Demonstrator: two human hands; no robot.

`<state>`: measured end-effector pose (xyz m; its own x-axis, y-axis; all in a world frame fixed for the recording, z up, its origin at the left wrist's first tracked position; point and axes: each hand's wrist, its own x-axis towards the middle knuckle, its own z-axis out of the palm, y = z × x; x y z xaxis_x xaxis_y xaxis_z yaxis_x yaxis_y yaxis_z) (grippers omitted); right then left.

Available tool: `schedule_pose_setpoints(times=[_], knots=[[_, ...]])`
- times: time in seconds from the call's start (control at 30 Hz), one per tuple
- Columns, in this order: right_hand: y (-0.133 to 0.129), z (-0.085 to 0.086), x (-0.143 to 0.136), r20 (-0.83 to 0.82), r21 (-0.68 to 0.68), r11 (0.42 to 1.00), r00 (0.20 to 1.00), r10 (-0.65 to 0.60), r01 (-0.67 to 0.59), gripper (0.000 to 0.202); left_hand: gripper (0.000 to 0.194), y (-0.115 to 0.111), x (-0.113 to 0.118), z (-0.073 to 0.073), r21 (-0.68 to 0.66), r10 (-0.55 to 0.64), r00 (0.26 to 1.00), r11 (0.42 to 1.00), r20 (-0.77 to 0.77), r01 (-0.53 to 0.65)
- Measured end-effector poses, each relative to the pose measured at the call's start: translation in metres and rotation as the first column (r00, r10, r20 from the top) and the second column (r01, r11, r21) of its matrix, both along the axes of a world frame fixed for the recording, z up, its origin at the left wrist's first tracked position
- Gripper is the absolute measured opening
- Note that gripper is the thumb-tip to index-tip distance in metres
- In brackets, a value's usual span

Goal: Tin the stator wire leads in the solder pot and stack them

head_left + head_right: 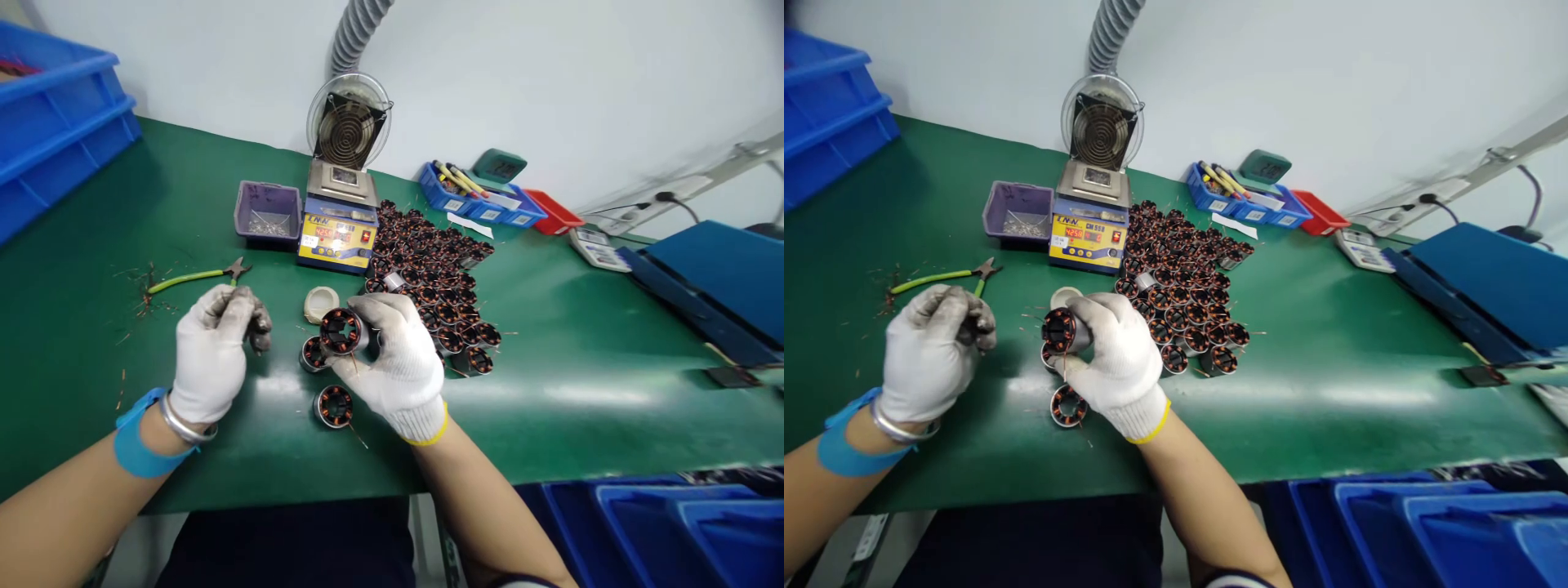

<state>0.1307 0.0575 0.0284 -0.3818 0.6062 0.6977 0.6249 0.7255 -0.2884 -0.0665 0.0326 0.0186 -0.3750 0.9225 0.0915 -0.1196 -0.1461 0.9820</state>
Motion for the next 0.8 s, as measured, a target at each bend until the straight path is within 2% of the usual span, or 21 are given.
schedule_pose_setpoints(times=[0.1,0.17,0.23,0.3,0.4,0.47,0.6,0.8], knots=[[-0.003,-0.001,-0.003,0.032,-0.027,1.000,0.999,-0.009,0.010,0.046,0.023,-0.001,0.004,0.001,0.025,-0.102,0.981,0.994,-0.165,0.108],[-0.003,-0.002,-0.004,0.048,-0.046,0.999,0.999,-0.005,0.007,0.046,0.018,-0.004,0.008,0.002,0.001,-0.122,0.958,0.992,-0.261,0.127],[-0.001,-0.003,-0.001,0.021,-0.077,0.996,0.999,-0.043,0.045,0.045,0.017,-0.004,0.008,0.002,-0.013,-0.064,0.968,0.998,-0.244,0.063],[0.005,-0.003,0.004,-0.004,-0.160,0.978,0.991,-0.135,0.133,0.045,0.018,0.001,0.002,-0.001,-0.012,0.009,0.986,1.000,-0.165,-0.011],[0.017,-0.004,0.014,0.119,-0.334,0.895,0.955,-0.272,0.296,0.050,0.026,0.017,-0.009,-0.014,-0.041,0.057,0.991,0.997,-0.123,-0.063],[0.022,-0.002,0.015,0.274,-0.387,0.842,0.919,-0.284,0.376,0.051,0.033,0.028,-0.011,-0.024,-0.088,-0.006,0.983,0.996,-0.185,-0.010],[0.025,0.001,0.006,0.485,-0.384,0.810,0.843,-0.232,0.444,0.052,0.037,0.037,-0.005,-0.038,-0.161,-0.188,0.942,0.976,-0.279,0.147],[0.026,0.002,-0.010,0.565,-0.374,0.774,0.787,-0.247,0.511,0.052,0.036,0.038,-0.003,-0.039,-0.171,-0.221,0.943,0.968,-0.248,0.182]])
